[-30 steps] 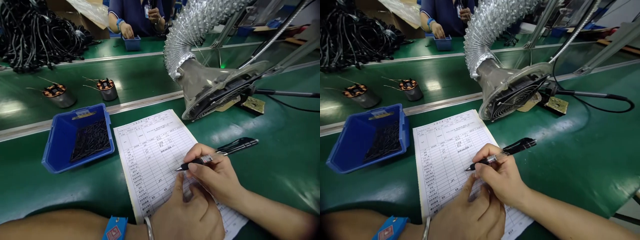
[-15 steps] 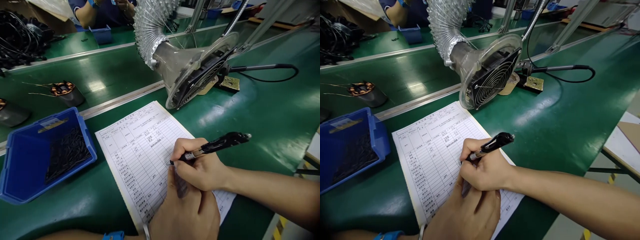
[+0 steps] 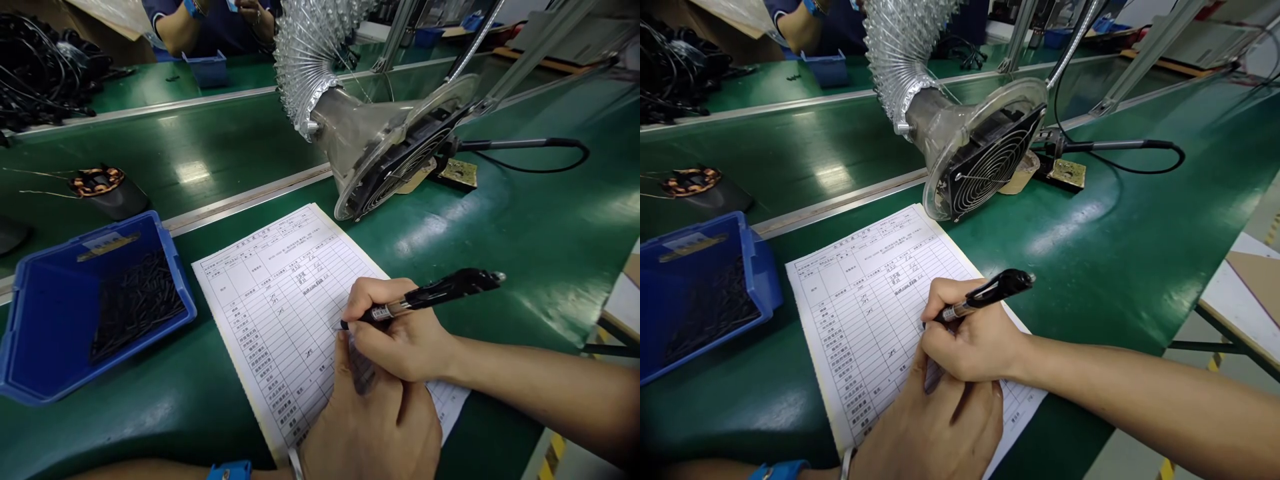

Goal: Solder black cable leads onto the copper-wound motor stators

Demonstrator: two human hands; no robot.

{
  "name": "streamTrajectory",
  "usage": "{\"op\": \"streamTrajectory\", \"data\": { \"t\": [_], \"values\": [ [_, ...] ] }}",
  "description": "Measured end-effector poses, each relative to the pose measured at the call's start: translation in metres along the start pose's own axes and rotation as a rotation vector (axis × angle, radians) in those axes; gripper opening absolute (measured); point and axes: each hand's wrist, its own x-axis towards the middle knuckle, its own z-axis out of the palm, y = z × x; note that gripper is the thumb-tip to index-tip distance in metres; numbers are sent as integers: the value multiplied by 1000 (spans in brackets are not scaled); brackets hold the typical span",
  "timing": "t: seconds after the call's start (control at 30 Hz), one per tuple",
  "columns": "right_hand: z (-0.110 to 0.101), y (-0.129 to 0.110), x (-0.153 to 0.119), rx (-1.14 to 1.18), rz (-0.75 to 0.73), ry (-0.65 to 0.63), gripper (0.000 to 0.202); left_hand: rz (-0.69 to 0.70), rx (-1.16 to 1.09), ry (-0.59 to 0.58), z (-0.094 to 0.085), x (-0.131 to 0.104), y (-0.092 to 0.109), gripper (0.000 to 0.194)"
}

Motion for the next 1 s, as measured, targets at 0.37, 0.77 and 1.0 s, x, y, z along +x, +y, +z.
{"op": "streamTrajectory", "data": {
  "t": [0.37, 0.77, 1.0],
  "values": [
    [-1, 0, 0, -7, -11, -11, 11, -18, -7, 6, 2, -1, 1, 25],
    [-1, -2, 0, -4, -33, -32, 12, -42, -16, 1, 2, -3, 3, 26],
    [-1, -2, 0, 16, -21, -13, 11, 46, 7, -43, -7, 3, -5, 25]
  ]
}}
